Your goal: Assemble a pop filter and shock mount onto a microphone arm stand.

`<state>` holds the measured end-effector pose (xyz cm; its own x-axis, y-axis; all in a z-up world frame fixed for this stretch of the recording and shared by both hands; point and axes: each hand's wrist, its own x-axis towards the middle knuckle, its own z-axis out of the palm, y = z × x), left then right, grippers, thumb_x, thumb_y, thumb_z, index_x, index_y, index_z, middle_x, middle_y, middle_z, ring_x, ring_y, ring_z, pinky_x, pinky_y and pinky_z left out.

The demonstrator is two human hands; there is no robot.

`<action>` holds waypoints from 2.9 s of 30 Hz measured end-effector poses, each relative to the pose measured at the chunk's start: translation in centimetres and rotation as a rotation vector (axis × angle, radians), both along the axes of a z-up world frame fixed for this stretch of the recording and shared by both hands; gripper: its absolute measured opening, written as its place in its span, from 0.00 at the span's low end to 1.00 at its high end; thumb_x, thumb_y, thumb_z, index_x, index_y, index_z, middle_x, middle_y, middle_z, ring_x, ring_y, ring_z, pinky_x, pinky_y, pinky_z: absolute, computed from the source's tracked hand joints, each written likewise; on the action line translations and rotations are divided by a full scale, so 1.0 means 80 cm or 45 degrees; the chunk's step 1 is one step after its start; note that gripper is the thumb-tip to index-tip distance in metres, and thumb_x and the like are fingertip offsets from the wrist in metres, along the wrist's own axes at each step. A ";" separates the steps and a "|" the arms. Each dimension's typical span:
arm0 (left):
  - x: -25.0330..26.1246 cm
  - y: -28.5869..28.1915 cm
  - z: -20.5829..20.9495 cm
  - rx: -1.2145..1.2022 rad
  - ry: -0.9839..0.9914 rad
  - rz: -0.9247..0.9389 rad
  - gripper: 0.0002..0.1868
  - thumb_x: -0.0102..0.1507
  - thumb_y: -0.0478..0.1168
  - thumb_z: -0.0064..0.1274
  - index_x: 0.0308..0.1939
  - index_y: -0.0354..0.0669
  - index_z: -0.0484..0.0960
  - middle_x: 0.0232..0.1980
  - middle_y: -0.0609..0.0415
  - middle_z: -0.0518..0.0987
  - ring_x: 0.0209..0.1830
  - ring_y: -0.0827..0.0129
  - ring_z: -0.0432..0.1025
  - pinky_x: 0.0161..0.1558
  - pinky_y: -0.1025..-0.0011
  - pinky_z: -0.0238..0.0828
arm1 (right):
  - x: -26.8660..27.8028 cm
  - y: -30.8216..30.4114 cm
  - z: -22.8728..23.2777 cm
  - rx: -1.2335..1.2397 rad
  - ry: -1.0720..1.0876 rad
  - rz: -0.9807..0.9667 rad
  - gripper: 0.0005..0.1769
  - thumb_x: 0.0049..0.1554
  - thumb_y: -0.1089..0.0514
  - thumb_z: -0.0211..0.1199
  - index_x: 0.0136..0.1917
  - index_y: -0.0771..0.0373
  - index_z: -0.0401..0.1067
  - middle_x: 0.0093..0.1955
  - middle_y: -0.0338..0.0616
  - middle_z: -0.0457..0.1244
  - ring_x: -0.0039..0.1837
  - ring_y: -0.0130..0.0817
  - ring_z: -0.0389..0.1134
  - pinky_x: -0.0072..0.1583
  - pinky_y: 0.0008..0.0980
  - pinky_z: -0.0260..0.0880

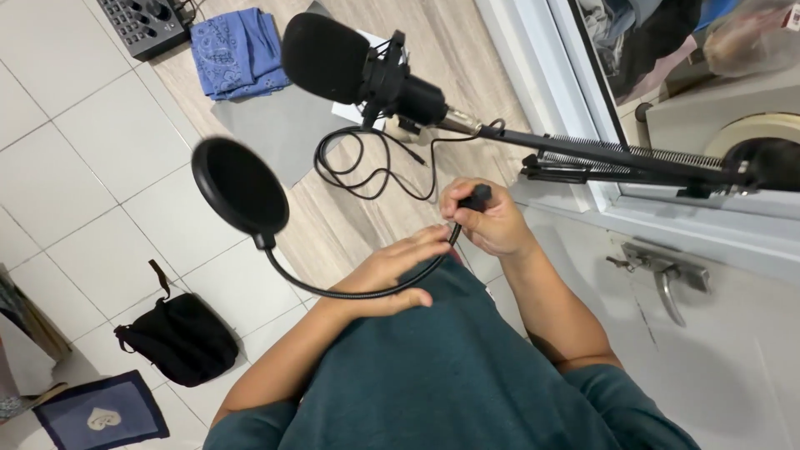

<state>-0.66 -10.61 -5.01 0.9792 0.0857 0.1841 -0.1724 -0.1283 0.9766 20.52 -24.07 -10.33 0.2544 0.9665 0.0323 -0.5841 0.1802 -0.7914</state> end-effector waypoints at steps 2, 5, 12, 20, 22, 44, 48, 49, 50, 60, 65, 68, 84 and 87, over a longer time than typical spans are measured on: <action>-0.029 -0.005 -0.028 -0.118 -0.011 0.008 0.33 0.66 0.51 0.60 0.70 0.37 0.71 0.77 0.42 0.66 0.81 0.47 0.58 0.77 0.51 0.57 | -0.008 0.003 0.016 0.033 -0.155 0.001 0.12 0.62 0.64 0.68 0.59 0.61 0.73 0.51 0.43 0.65 0.58 0.38 0.65 0.62 0.39 0.66; -0.075 -0.026 -0.087 -0.701 0.030 0.002 0.31 0.68 0.50 0.59 0.70 0.39 0.72 0.76 0.42 0.68 0.79 0.51 0.61 0.77 0.52 0.58 | -0.020 0.002 0.039 0.069 -0.476 0.000 0.09 0.61 0.65 0.69 0.54 0.60 0.74 0.50 0.41 0.64 0.60 0.40 0.66 0.64 0.42 0.67; -0.123 -0.038 -0.175 -1.848 0.248 0.564 0.07 0.77 0.39 0.49 0.57 0.42 0.73 0.58 0.38 0.79 0.58 0.55 0.76 0.55 0.64 0.77 | -0.060 0.010 0.081 0.199 -1.202 -0.108 0.13 0.56 0.68 0.69 0.53 0.56 0.77 0.65 0.49 0.58 0.73 0.51 0.59 0.73 0.46 0.59; -0.105 -0.012 -0.171 -1.613 0.231 0.409 0.10 0.74 0.37 0.44 0.56 0.37 0.75 0.60 0.35 0.79 0.52 0.54 0.79 0.54 0.67 0.79 | -0.106 -0.015 0.027 -0.176 -0.568 -0.547 0.43 0.61 0.68 0.67 0.83 0.60 0.50 0.79 0.53 0.54 0.81 0.44 0.57 0.77 0.38 0.61; -0.100 -0.008 -0.162 -1.510 0.251 0.382 0.11 0.74 0.36 0.44 0.56 0.33 0.76 0.61 0.35 0.78 0.53 0.54 0.79 0.55 0.67 0.78 | -0.110 -0.017 0.021 -0.196 -0.518 -0.584 0.44 0.62 0.69 0.64 0.84 0.63 0.45 0.81 0.55 0.53 0.82 0.44 0.55 0.76 0.37 0.60; -0.043 0.028 -0.128 -0.355 0.107 0.425 0.11 0.72 0.28 0.43 0.52 0.33 0.83 0.63 0.41 0.80 0.54 0.63 0.79 0.55 0.71 0.77 | -0.059 -0.001 -0.048 -0.201 0.110 -0.710 0.31 0.63 0.74 0.57 0.76 0.62 0.56 0.65 0.48 0.62 0.70 0.43 0.66 0.67 0.34 0.68; -0.035 0.029 -0.128 -0.221 0.111 0.419 0.12 0.70 0.26 0.46 0.52 0.34 0.84 0.62 0.41 0.82 0.50 0.65 0.79 0.53 0.71 0.76 | -0.051 0.003 -0.064 -0.199 0.080 -0.735 0.27 0.64 0.73 0.57 0.75 0.63 0.58 0.65 0.48 0.63 0.67 0.39 0.67 0.64 0.33 0.68; -0.033 0.030 -0.124 -0.218 0.111 0.418 0.12 0.70 0.26 0.46 0.52 0.34 0.84 0.62 0.41 0.82 0.50 0.65 0.79 0.53 0.71 0.76 | -0.048 0.003 -0.070 -0.197 0.081 -0.736 0.27 0.64 0.73 0.57 0.75 0.63 0.58 0.65 0.48 0.63 0.67 0.39 0.67 0.64 0.33 0.68; -0.031 0.030 -0.120 -0.167 0.099 0.397 0.13 0.69 0.25 0.46 0.52 0.35 0.83 0.63 0.41 0.81 0.52 0.64 0.79 0.54 0.71 0.77 | -0.046 0.003 -0.077 -0.266 0.060 -0.774 0.26 0.64 0.72 0.58 0.74 0.63 0.59 0.64 0.47 0.62 0.65 0.36 0.67 0.64 0.32 0.68; -0.007 0.023 -0.090 0.071 0.111 0.460 0.10 0.70 0.28 0.48 0.53 0.38 0.82 0.63 0.42 0.81 0.56 0.62 0.80 0.57 0.69 0.78 | -0.025 -0.008 -0.103 -0.293 0.145 -0.777 0.17 0.64 0.70 0.60 0.66 0.65 0.67 0.59 0.43 0.65 0.57 0.30 0.66 0.62 0.30 0.69; -0.003 0.021 -0.142 -0.036 0.131 0.459 0.11 0.72 0.33 0.46 0.56 0.36 0.81 0.66 0.43 0.79 0.58 0.63 0.79 0.58 0.69 0.77 | -0.021 -0.016 -0.107 -0.287 0.145 -0.759 0.16 0.63 0.71 0.61 0.64 0.66 0.68 0.58 0.44 0.65 0.55 0.31 0.67 0.59 0.28 0.70; -0.003 0.022 -0.153 -0.217 0.208 0.499 0.13 0.73 0.36 0.45 0.58 0.35 0.81 0.67 0.44 0.78 0.59 0.64 0.78 0.57 0.69 0.77 | -0.018 -0.020 -0.108 -0.281 0.110 -0.725 0.16 0.63 0.72 0.62 0.63 0.66 0.68 0.57 0.44 0.65 0.55 0.30 0.68 0.58 0.28 0.70; -0.007 0.060 -0.173 -1.038 0.377 0.649 0.10 0.69 0.35 0.49 0.54 0.39 0.77 0.55 0.51 0.80 0.58 0.64 0.75 0.60 0.63 0.77 | -0.010 -0.020 -0.078 -0.705 -0.088 -0.696 0.15 0.59 0.70 0.61 0.60 0.70 0.71 0.47 0.38 0.65 0.43 0.26 0.68 0.45 0.24 0.70; -0.034 0.084 -0.182 -1.306 0.164 0.793 0.12 0.69 0.40 0.50 0.56 0.47 0.72 0.55 0.53 0.78 0.58 0.61 0.76 0.54 0.52 0.76 | -0.012 -0.017 -0.062 -0.761 -0.211 -0.777 0.14 0.59 0.70 0.61 0.59 0.71 0.71 0.48 0.40 0.66 0.42 0.26 0.68 0.45 0.24 0.70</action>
<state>-3.36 -3.89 -19.60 0.7239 0.5991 -0.3421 -0.2508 0.6904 0.6785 19.58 -25.46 -15.31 0.7707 0.5295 -0.3545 -0.3899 -0.0482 -0.9196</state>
